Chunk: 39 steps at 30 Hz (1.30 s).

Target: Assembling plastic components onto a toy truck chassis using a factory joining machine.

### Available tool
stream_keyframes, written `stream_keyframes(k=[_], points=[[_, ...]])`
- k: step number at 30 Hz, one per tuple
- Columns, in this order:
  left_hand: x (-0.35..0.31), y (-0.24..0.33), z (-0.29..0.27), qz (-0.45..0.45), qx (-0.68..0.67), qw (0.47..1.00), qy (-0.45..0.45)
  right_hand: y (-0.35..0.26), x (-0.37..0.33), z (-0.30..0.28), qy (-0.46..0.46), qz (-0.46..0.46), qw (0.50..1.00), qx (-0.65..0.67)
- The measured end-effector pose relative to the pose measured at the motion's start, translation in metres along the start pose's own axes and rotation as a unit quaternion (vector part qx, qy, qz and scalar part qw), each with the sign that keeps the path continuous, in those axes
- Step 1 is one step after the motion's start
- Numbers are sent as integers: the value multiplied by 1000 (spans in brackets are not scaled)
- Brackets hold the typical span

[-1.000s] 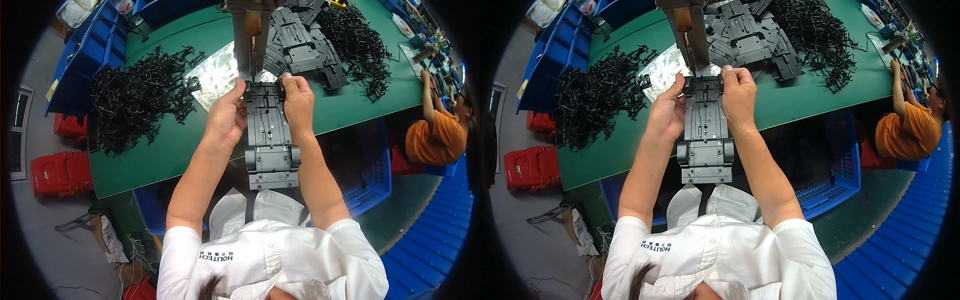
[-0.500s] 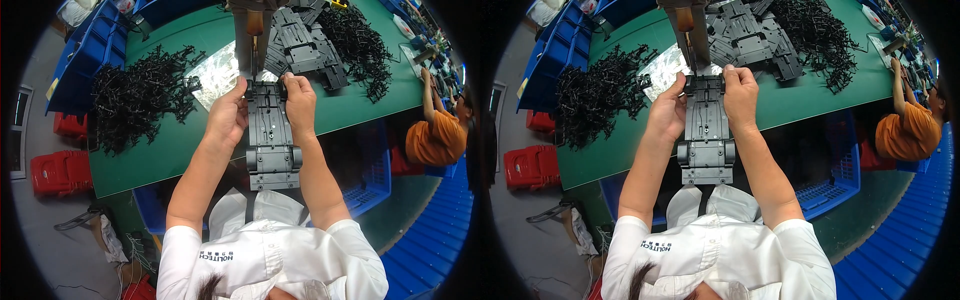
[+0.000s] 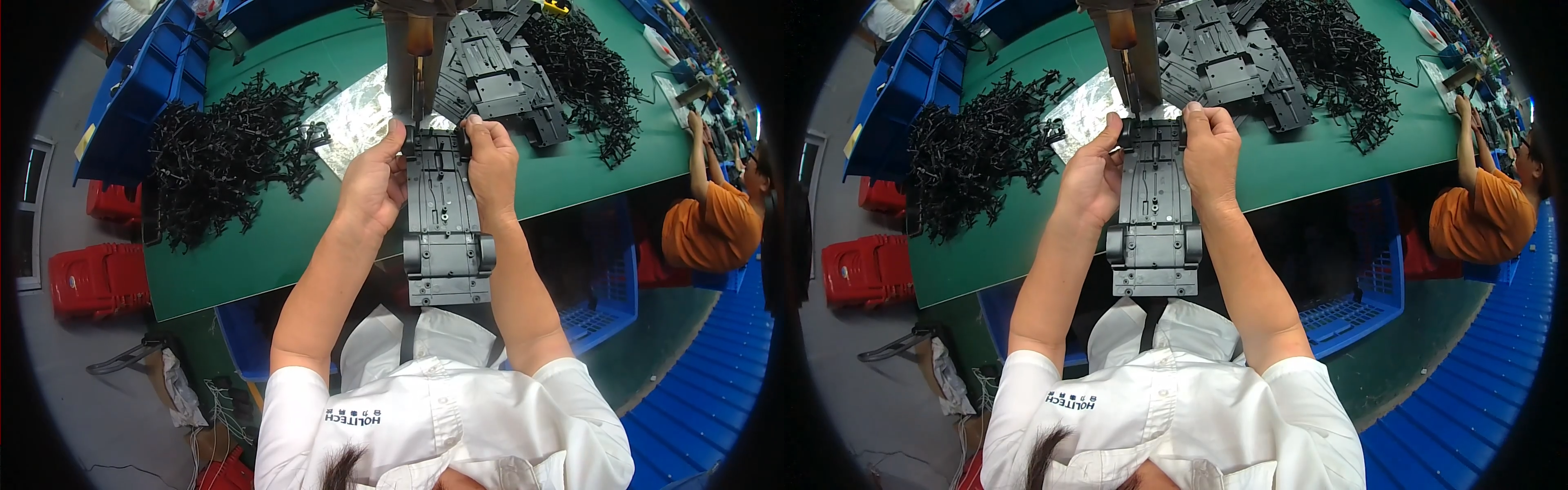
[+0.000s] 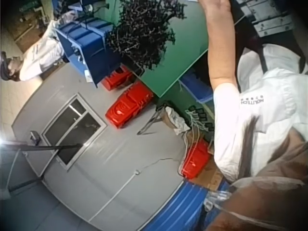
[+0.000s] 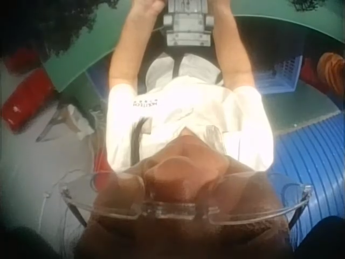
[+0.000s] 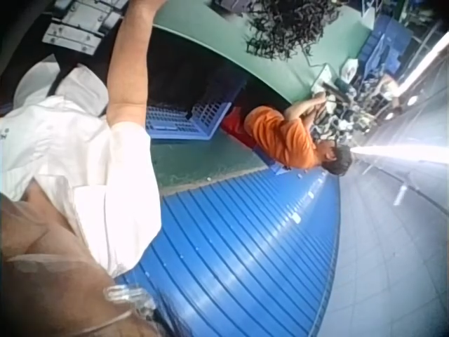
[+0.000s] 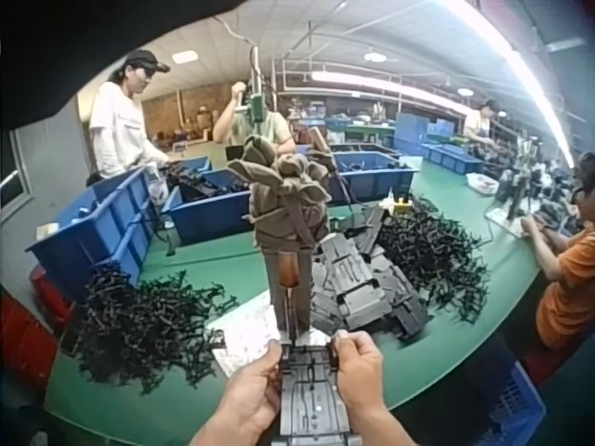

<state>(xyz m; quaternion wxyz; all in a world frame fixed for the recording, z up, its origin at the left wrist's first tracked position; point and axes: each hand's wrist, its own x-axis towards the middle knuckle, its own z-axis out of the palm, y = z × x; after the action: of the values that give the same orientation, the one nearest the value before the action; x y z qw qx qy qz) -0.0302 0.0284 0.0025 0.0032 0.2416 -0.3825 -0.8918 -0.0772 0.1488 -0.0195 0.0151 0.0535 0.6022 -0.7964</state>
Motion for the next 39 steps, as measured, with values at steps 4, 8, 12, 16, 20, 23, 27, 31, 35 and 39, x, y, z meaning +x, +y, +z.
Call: stream_keyframes(k=[4, 8, 12, 16, 20, 23, 27, 31, 35, 39], points=[[-1, 1, 2, 4, 5, 1000, -2, 0, 1, 0, 1, 0, 1000, 2], [2, 0, 0, 4, 11, 1000, 10, 2, 2, 0, -2, -14, 1000, -2], [4, 1, -2, -6, 6, 1000, 7, 1, 3, 1, -3, 1, 1000, -7], [3, 2, 0, -21, -3, 1000, 18, -2, 2, 3, -2, 2, 1000, -3], [5, 2, -2, -12, 1, 1000, 25, 0, 3, 4, -1, 11, 1000, -5], [4, 3, -3, 4, 14, 1000, 22, 1, 3, 4, 0, 17, 1000, -11], [4, 1, -2, -6, -6, 1000, 12, 1, 2, 2, -4, 12, 1000, -5], [1, 2, -1, -8, 1, 1000, 12, 2, 3, 2, 0, 17, 1000, -2], [-1, 2, 0, -2, 5, 1000, 18, 1, 2, 1, -3, 18, 1000, -12], [0, 2, -2, -5, 4, 1000, 12, -1, 1, 5, 1, -8, 1000, 1]])
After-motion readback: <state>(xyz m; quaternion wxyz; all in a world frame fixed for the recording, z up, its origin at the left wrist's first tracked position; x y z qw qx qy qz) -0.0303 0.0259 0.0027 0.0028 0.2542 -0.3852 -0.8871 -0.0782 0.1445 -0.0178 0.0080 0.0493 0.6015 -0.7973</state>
